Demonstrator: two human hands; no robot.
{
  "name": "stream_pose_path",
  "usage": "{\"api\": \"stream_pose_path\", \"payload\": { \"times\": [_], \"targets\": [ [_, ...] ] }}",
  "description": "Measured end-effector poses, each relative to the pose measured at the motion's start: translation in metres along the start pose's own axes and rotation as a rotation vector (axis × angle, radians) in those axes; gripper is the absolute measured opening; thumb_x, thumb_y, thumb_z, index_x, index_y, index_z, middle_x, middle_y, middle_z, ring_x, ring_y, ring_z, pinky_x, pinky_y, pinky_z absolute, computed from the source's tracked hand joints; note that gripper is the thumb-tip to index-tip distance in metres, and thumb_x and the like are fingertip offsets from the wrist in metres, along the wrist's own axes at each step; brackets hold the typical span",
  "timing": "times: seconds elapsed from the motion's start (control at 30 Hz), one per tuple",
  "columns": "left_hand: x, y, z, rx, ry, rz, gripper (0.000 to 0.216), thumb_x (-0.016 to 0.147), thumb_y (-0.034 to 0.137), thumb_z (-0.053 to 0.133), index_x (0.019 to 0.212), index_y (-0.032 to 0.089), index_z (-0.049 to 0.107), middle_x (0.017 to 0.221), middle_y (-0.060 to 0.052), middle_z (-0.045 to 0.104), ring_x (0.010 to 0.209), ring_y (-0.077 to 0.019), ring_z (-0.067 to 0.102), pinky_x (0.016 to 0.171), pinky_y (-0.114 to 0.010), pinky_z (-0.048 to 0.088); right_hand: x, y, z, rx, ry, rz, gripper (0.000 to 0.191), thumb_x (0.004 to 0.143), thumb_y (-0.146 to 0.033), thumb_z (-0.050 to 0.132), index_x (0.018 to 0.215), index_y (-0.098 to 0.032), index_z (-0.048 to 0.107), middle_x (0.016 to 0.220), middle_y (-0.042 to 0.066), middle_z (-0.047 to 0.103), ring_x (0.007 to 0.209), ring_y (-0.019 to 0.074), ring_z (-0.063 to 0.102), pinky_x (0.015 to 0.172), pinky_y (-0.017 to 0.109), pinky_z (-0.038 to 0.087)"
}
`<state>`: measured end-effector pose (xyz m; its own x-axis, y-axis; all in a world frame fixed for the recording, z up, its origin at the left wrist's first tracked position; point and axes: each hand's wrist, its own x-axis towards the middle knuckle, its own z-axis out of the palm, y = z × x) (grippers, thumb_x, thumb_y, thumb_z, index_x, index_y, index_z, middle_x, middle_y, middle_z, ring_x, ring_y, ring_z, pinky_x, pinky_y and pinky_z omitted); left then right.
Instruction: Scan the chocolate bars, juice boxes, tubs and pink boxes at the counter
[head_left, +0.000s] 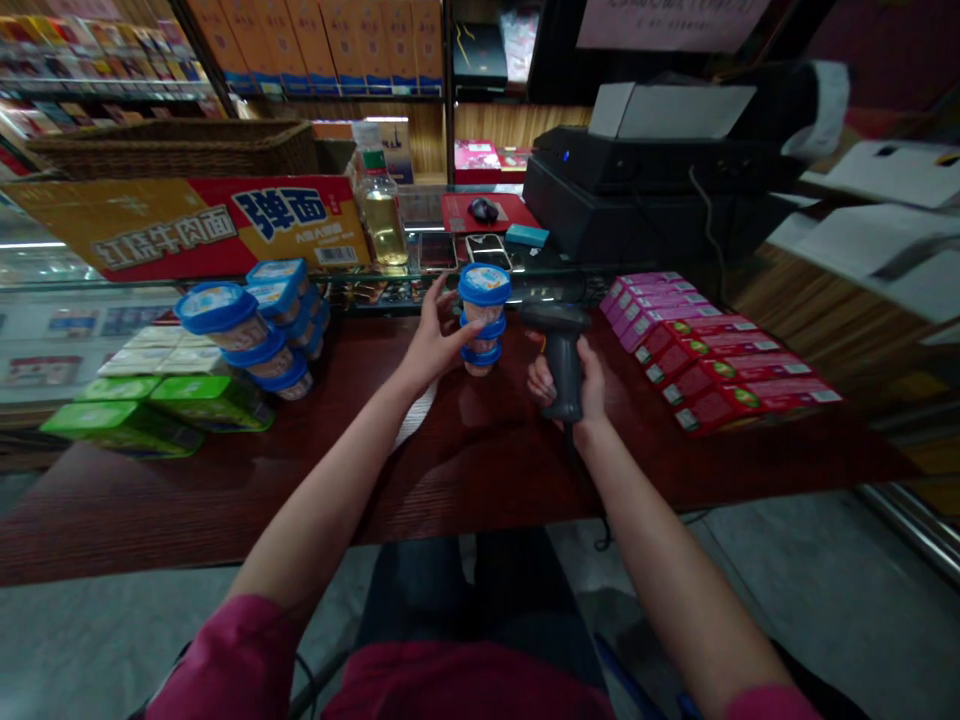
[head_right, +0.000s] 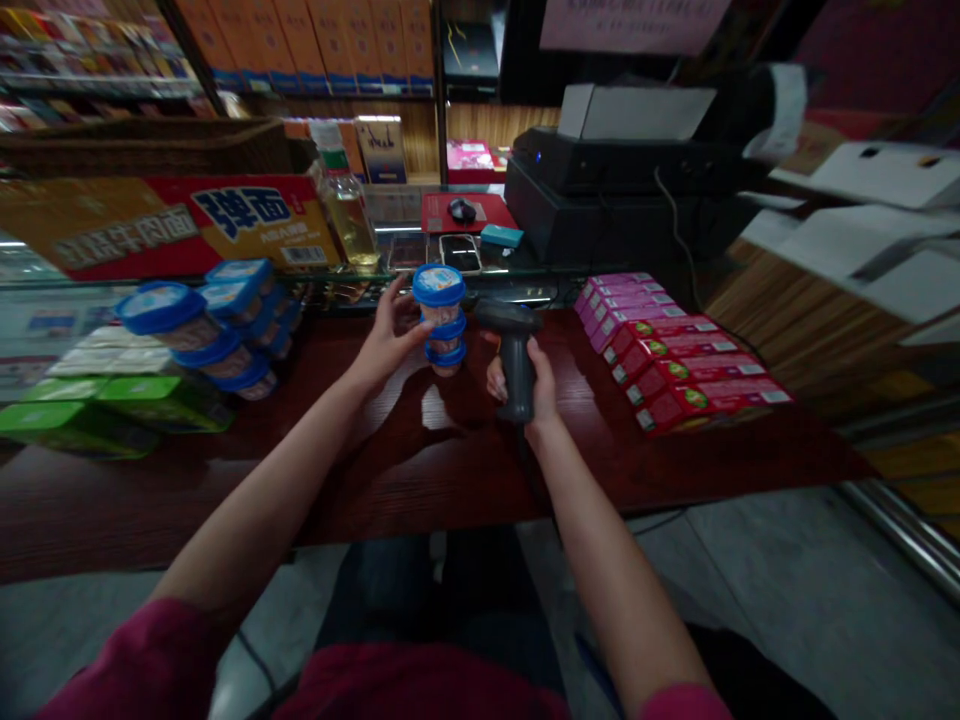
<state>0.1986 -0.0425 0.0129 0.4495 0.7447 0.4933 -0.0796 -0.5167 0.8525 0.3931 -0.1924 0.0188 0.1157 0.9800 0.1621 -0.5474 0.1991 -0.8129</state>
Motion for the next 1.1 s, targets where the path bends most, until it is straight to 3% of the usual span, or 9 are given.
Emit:
{"api": "stream_pose_path", "payload": {
  "times": [0.1, 0.2, 0.33, 0.43, 0.57, 0.67, 0.83, 1.1],
  "targets": [
    [0.022, 0.025, 0.012, -0.182, 0.026, 0.016, 0.102, 0.080, 0.049, 0.091, 0.162, 0.035, 0.033, 0.157, -0.012, 0.052, 0.144, -0.0358, 0.055, 0.120, -0.057, 0.045, 0.000, 0.004, 0.008, 0.023, -0.004, -0.007, 0.063, 0.092, -0.075, 0.056, 0.112, -0.018, 0.072, 0.050, -0.006, 0.043, 0.042, 0.0128, 0.030, 0.040, 0.026, 0.027],
    [0.033, 0.044, 0.025, -0.394, 0.169, -0.066, 0.085, 0.081, 0.043, 0.091, 0.154, 0.029, 0.048, 0.146, -0.010, 0.060, 0.138, -0.0354, 0.061, 0.116, -0.052, 0.050, -0.005, 0.005, 0.015, 0.029, -0.007, -0.022, 0.064, 0.088, -0.077, 0.059, 0.112, -0.019, 0.072, 0.051, -0.007, 0.042, 0.042, 0.0120, 0.029, 0.039, 0.025, 0.025],
    [0.026, 0.055, 0.015, -0.570, 0.327, -0.148, 0.057, 0.092, 0.043, 0.081, 0.141, 0.024, 0.058, 0.130, -0.008, 0.070, 0.134, -0.0296, 0.067, 0.113, -0.046, 0.053, -0.010, 0.006, 0.019, -0.005, -0.044, -0.023, 0.067, 0.088, -0.080, 0.057, 0.113, -0.019, 0.071, 0.050, -0.007, 0.044, 0.040, 0.0116, 0.031, 0.038, 0.025, 0.027],
    [0.008, 0.053, -0.013, -0.570, 0.302, -0.189, 0.038, 0.099, 0.048, 0.071, 0.121, 0.018, 0.067, 0.123, -0.008, 0.075, 0.125, -0.0238, 0.071, 0.109, -0.038, 0.056, -0.010, 0.013, 0.026, -0.048, -0.105, 0.023, 0.069, 0.088, -0.082, 0.056, 0.109, -0.019, 0.070, 0.048, -0.006, 0.046, 0.038, 0.0122, 0.033, 0.038, 0.026, 0.028],
    [-0.028, 0.035, -0.050, -0.536, 0.335, -0.303, 0.040, 0.100, 0.054, 0.067, 0.112, 0.016, 0.070, 0.118, -0.010, 0.079, 0.110, -0.0189, 0.075, 0.097, -0.029, 0.060, -0.007, 0.026, 0.048, -0.031, -0.206, 0.041, 0.062, 0.083, -0.082, 0.063, 0.093, -0.021, 0.066, 0.048, -0.006, 0.048, 0.037, 0.0110, 0.034, 0.038, 0.025, 0.029],
    [-0.054, 0.017, -0.067, -0.534, 0.391, -0.381, 0.044, 0.099, 0.058, 0.068, 0.111, 0.017, 0.068, 0.115, -0.010, 0.079, 0.105, -0.0175, 0.076, 0.093, -0.027, 0.060, -0.008, 0.031, 0.064, -0.063, -0.222, 0.046, 0.059, 0.083, -0.079, 0.065, 0.094, -0.021, 0.066, 0.052, -0.004, 0.054, 0.037, 0.0103, 0.036, 0.038, 0.025, 0.030],
    [-0.072, 0.004, -0.075, -0.526, 0.390, -0.415, 0.045, 0.097, 0.061, 0.069, 0.108, 0.017, 0.068, 0.113, -0.010, 0.080, 0.101, -0.0174, 0.076, 0.088, -0.026, 0.059, -0.007, 0.038, 0.077, -0.089, -0.272, 0.104, 0.064, 0.085, -0.081, 0.060, 0.101, -0.020, 0.065, 0.052, -0.004, 0.056, 0.037, 0.0107, 0.040, 0.037, 0.025, 0.030],
    [-0.068, 0.016, -0.068, -0.527, 0.368, -0.402, 0.052, 0.093, 0.068, 0.070, 0.106, 0.018, 0.067, 0.113, -0.012, 0.080, 0.114, -0.0247, 0.075, 0.100, -0.036, 0.060, -0.004, 0.058, 0.083, -0.106, -0.301, 0.205, 0.061, 0.085, -0.075, 0.066, 0.105, -0.017, 0.068, 0.053, -0.002, 0.063, 0.038, 0.0121, 0.048, 0.038, 0.024, 0.037]
  ]
}}
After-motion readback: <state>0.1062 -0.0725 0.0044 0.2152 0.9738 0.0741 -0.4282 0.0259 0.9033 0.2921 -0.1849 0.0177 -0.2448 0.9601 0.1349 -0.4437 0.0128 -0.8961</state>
